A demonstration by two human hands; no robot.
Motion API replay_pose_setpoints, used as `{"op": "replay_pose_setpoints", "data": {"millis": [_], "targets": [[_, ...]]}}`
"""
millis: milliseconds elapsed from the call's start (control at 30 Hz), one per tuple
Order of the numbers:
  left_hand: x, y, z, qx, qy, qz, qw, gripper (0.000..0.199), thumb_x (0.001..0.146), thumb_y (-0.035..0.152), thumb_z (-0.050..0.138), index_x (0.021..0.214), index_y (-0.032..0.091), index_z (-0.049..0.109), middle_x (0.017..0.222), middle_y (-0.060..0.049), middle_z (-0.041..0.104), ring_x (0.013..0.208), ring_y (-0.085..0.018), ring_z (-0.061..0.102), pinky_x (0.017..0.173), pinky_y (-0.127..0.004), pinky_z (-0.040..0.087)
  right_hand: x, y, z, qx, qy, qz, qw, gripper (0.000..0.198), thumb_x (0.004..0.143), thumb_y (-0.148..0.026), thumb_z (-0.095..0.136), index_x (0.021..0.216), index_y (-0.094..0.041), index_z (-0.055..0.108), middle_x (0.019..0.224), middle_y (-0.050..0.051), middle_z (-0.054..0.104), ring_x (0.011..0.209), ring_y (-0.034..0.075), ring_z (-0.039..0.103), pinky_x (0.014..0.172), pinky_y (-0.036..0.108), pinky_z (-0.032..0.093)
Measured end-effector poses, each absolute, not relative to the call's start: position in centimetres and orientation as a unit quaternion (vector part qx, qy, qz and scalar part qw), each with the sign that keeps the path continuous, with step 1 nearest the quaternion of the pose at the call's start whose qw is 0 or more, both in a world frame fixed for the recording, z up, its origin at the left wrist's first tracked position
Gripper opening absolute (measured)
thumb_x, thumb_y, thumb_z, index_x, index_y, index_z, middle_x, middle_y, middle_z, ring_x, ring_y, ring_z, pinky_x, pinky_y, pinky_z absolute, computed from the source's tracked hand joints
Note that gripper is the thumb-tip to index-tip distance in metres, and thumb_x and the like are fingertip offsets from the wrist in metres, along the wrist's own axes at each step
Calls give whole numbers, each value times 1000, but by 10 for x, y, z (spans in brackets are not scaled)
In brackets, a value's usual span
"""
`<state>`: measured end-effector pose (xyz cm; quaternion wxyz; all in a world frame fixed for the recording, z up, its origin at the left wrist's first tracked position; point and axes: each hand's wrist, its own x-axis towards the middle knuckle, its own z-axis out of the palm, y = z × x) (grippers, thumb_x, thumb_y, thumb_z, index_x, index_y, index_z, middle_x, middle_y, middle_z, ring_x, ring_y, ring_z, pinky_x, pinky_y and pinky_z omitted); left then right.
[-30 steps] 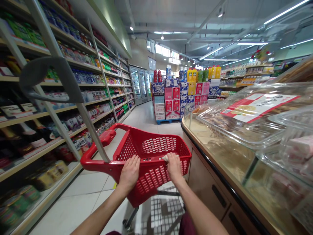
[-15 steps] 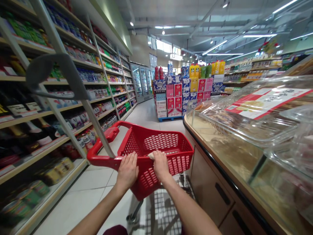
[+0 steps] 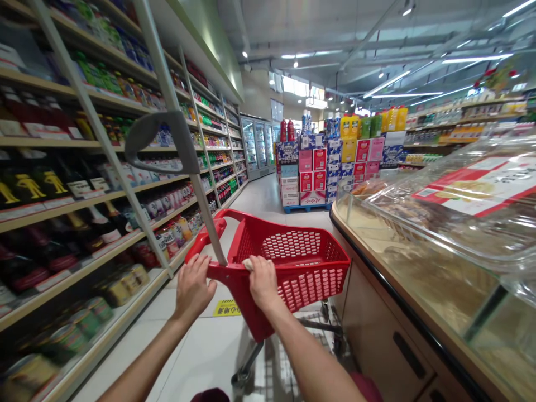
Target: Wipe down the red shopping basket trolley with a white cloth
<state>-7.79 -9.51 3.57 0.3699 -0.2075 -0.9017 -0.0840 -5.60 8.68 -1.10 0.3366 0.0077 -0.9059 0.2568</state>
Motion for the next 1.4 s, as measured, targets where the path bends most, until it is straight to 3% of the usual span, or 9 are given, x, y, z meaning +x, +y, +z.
{"op": "replay_pose_setpoints", "data": {"millis": [100, 233, 500, 667, 733, 900, 1100, 1300, 1400], "targets": [[-73, -91, 37, -230, -899, -79, 365, 51, 66, 12, 42, 117, 12, 48, 123, -12, 51, 121, -26, 36, 101, -44, 26, -63, 55, 0, 78, -885, 275, 366, 48, 75, -18, 50, 123, -17, 44, 121, 12, 52, 115, 23, 42, 97, 45, 30], [-68, -92, 44, -249, -899, -72, 353, 54, 64, 9, 42, 117, 13, 49, 124, -10, 51, 120, -25, 37, 99, -42, 28, -52, 87, -4, 159, -884, 269, 349, 50, 75, -5, 41, 120, -23, 48, 123, 6, 51, 116, 17, 43, 96, 38, 37], [-64, -89, 49, -252, -902, -92, 337, 55, 63, 7, 41, 116, 14, 50, 124, -8, 51, 120, -24, 38, 100, -42, 28, -39, 84, -8, 140, -839, 267, 453, 41, 82, -7, 38, 115, -24, 54, 126, 6, 49, 120, 16, 39, 100, 38, 35], [-62, -91, 46, -254, -904, -99, 331, 58, 61, 5, 41, 118, 16, 49, 126, -7, 50, 122, -23, 35, 101, -41, 27, -14, 65, -87, 182, -895, 197, 357, 31, 80, -9, 44, 97, -24, 64, 101, 5, 65, 99, 19, 58, 87, 36, 47], [-62, -91, 45, -252, -904, -98, 332, 58, 61, 5, 41, 118, 15, 48, 127, -7, 49, 123, -23, 34, 102, -41, 27, -11, 69, -90, 180, -901, 189, 346, 32, 80, -8, 43, 97, -24, 64, 100, 5, 66, 97, 19, 59, 85, 36, 48], [-63, -91, 44, -252, -903, -92, 335, 58, 62, 5, 40, 119, 13, 47, 127, -7, 48, 123, -23, 33, 102, -40, 26, -27, 77, -32, 205, -858, 187, 431, 35, 85, -10, 39, 112, -22, 56, 124, 7, 51, 122, 19, 37, 100, 44, 33], [-63, -93, 45, -263, -902, -88, 332, 58, 63, 5, 41, 119, 16, 47, 127, -6, 49, 122, -22, 35, 102, -39, 25, -21, 77, -20, 287, -859, 151, 396, 29, 86, -13, 39, 99, -24, 64, 107, 4, 63, 108, 16, 52, 90, 34, 45], [-64, -92, 45, -264, -904, -86, 324, 58, 63, 5, 41, 120, 16, 47, 127, -5, 49, 121, -22, 37, 101, -39, 27, -60, 75, 160, 258, -770, 137, 568, 35, 88, -12, 34, 116, -22, 53, 131, 2, 44, 129, 16, 23, 105, 41, 25], [-64, -92, 44, -267, -903, -86, 325, 59, 63, 4, 40, 120, 16, 47, 127, -4, 49, 121, -21, 37, 101, -39, 26, -74, 80, 180, 319, -775, 34, 544, 37, 87, -10, 34, 120, -21, 49, 132, 2, 43, 130, 16, 19, 106, 41, 23]]}}
